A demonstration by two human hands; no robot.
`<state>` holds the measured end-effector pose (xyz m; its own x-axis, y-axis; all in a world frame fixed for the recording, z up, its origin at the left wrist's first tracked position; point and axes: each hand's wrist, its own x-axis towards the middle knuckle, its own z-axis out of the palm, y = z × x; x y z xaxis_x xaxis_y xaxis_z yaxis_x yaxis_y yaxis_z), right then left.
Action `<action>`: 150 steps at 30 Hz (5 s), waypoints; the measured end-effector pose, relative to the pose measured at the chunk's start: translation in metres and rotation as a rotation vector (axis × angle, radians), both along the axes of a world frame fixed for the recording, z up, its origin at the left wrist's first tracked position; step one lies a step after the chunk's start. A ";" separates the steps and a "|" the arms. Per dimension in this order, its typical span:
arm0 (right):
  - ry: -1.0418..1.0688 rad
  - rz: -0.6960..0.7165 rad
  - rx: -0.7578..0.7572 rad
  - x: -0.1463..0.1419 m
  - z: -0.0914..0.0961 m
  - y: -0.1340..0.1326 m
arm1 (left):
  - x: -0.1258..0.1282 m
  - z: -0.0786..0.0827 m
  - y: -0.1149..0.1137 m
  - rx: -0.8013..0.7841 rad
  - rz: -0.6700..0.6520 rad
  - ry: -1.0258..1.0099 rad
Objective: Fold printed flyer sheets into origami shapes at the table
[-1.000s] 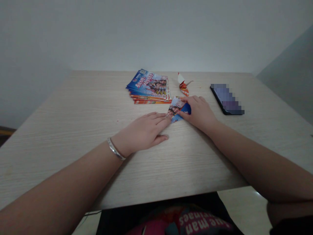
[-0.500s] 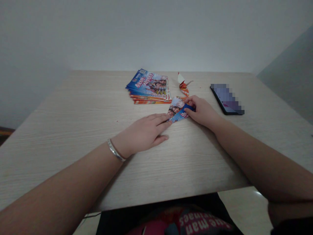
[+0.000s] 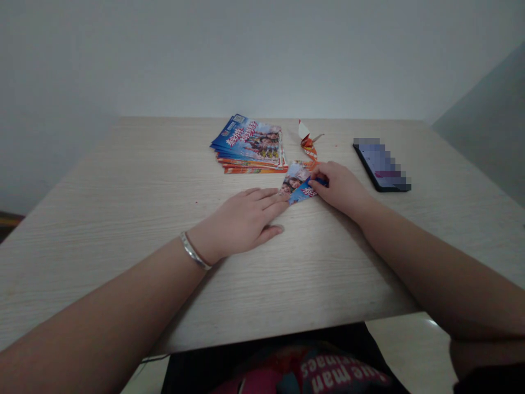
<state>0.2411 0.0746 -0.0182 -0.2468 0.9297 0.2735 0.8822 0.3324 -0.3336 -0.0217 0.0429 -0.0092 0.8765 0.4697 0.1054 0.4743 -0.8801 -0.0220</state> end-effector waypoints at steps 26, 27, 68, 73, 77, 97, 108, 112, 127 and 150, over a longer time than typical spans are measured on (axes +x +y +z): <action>-0.247 0.044 0.038 -0.025 0.011 -0.022 | -0.004 0.012 0.002 -0.071 0.006 0.066; -0.245 0.047 0.039 -0.024 0.011 -0.022 | -0.005 0.014 0.002 -0.079 0.004 0.067; -0.049 -0.100 -0.318 0.043 0.015 0.009 | -0.009 0.020 0.002 -0.071 -0.003 0.060; -0.016 -0.087 -0.421 0.061 0.019 0.018 | -0.009 0.021 0.004 -0.062 -0.017 0.060; -0.015 -0.092 -0.390 0.067 0.018 0.020 | -0.007 0.024 0.003 -0.061 -0.006 0.027; -0.430 0.399 0.231 -0.030 0.026 -0.031 | 0.015 0.018 -0.001 0.118 0.201 -0.025; -0.142 0.309 0.313 -0.046 0.033 -0.039 | 0.022 0.019 -0.004 0.262 0.219 -0.332; -0.060 0.317 0.300 -0.046 0.033 -0.040 | 0.021 0.021 -0.005 0.277 0.189 -0.375; 0.140 0.134 0.379 0.031 0.016 0.001 | -0.008 0.022 0.012 0.276 0.188 -0.508; -0.032 0.396 0.371 -0.042 0.032 -0.040 | 0.020 0.028 -0.007 0.412 0.191 -0.369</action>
